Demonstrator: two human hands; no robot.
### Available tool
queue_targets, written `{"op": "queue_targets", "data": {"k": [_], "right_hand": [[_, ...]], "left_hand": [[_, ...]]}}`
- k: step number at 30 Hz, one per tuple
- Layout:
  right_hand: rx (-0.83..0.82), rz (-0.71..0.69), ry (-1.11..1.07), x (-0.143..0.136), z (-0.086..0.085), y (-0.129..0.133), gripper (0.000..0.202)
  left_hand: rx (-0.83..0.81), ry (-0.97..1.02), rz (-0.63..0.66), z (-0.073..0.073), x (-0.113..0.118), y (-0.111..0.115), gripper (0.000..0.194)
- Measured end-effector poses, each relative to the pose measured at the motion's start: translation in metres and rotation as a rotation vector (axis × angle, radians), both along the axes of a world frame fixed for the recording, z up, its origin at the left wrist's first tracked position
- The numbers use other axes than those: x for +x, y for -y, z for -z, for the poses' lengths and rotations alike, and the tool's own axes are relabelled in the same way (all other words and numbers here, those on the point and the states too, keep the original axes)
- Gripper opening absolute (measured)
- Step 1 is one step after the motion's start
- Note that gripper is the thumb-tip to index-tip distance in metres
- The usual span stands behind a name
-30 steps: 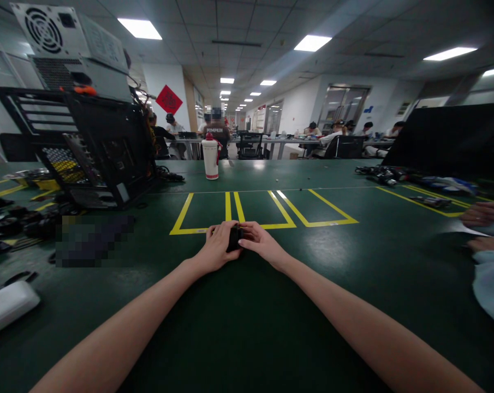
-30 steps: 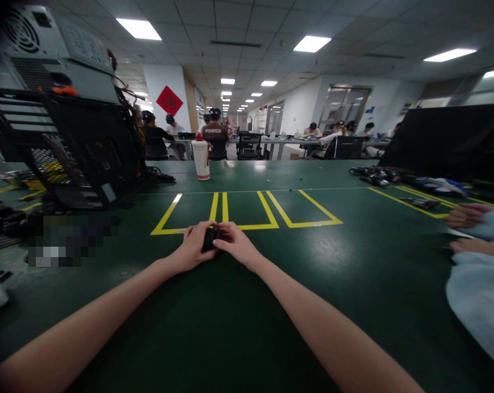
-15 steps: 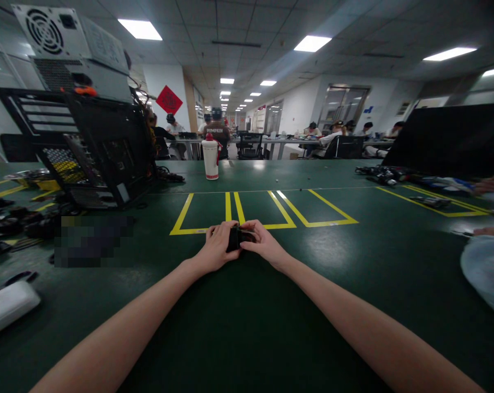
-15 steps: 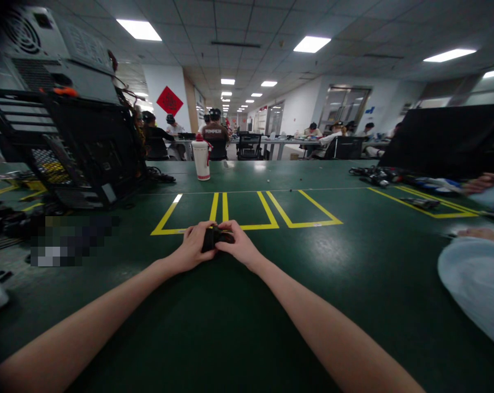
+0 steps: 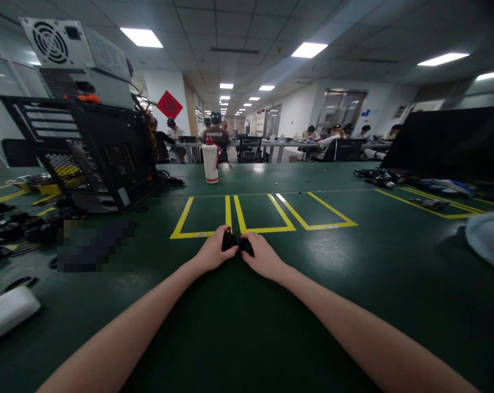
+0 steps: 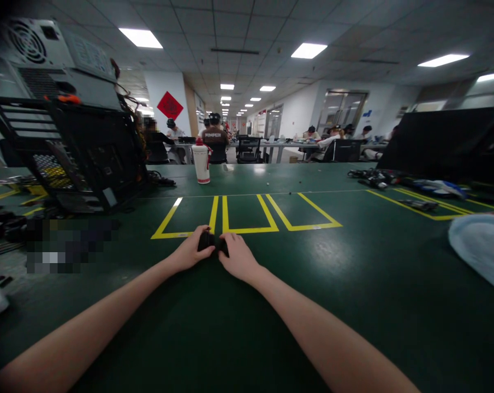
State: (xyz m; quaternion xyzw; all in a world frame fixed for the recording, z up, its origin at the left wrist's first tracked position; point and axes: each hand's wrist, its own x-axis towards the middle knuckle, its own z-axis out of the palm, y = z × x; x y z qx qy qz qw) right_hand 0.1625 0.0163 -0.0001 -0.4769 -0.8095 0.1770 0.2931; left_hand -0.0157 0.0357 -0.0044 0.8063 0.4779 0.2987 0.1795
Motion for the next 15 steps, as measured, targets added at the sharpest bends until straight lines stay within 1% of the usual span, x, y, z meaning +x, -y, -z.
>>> {"op": "queue_targets", "data": {"k": [4, 7, 9, 12, 15], "right_hand": [[0.055, 0.080, 0.068, -0.002, 0.002, -0.002, 0.027], [0.081, 0.099, 0.091, -0.003, 0.001, 0.000, 0.028], [0.081, 0.101, 0.112, -0.003, -0.001, 0.006, 0.029], [0.051, 0.089, 0.120, -0.003, -0.006, 0.023, 0.030], [-0.005, 0.050, 0.108, -0.004, -0.012, 0.056, 0.032]], "left_hand": [[-0.026, 0.065, 0.042, 0.001, 0.001, 0.000, 0.057], [-0.027, 0.065, 0.006, 0.001, 0.003, 0.002, 0.059], [-0.041, 0.056, -0.020, -0.001, 0.004, 0.009, 0.060], [-0.063, 0.060, -0.004, -0.006, 0.000, 0.029, 0.060], [-0.106, 0.083, 0.027, -0.011, -0.011, 0.063, 0.059]]}}
